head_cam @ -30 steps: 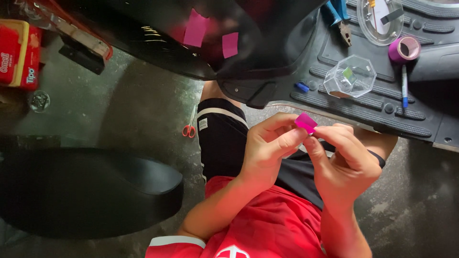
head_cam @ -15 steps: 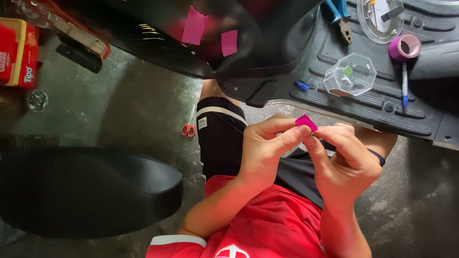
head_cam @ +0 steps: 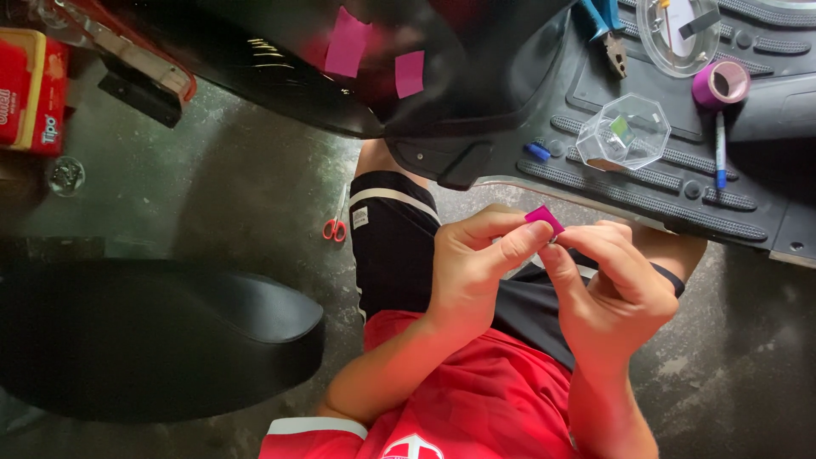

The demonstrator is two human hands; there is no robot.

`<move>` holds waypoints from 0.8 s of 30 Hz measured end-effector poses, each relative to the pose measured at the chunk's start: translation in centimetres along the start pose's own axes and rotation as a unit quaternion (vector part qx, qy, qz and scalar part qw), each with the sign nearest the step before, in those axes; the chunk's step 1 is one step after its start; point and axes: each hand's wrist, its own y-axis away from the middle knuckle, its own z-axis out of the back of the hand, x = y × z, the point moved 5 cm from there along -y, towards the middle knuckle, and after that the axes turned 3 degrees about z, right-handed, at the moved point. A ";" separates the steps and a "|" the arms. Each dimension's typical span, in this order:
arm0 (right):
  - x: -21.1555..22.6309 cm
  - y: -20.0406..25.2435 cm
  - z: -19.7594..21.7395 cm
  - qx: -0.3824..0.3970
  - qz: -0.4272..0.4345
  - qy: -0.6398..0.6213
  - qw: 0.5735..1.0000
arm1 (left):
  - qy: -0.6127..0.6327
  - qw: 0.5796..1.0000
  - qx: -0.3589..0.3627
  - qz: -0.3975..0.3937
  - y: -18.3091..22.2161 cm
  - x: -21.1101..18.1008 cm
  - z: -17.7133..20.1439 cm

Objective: Cutting pieces of purple tape, sticking them to a motorcycle body, and marking them with a pen.

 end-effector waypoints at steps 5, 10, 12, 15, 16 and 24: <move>-0.1 0.1 0.0 0.001 -0.005 -0.002 1.000 | -0.002 1.000 0.000 -0.009 0.0 0.2 0.0; -0.4 0.2 -0.2 0.010 -0.028 -0.034 0.999 | 0.018 1.000 0.004 0.000 -0.2 0.7 0.3; -0.7 0.4 0.1 0.001 -0.044 -0.065 0.997 | -0.008 0.999 0.024 0.020 -0.1 -0.1 0.3; -1.0 0.4 0.5 -0.007 -0.063 -0.096 0.993 | -0.043 0.995 0.073 0.053 -0.4 -1.3 0.2; -1.1 0.3 0.7 -0.005 -0.065 -0.096 0.993 | -0.050 0.992 0.100 0.064 -0.6 -1.7 0.1; 0.6 -1.8 1.7 0.053 0.049 0.109 0.991 | -0.236 0.958 0.134 0.095 -1.9 -2.6 0.2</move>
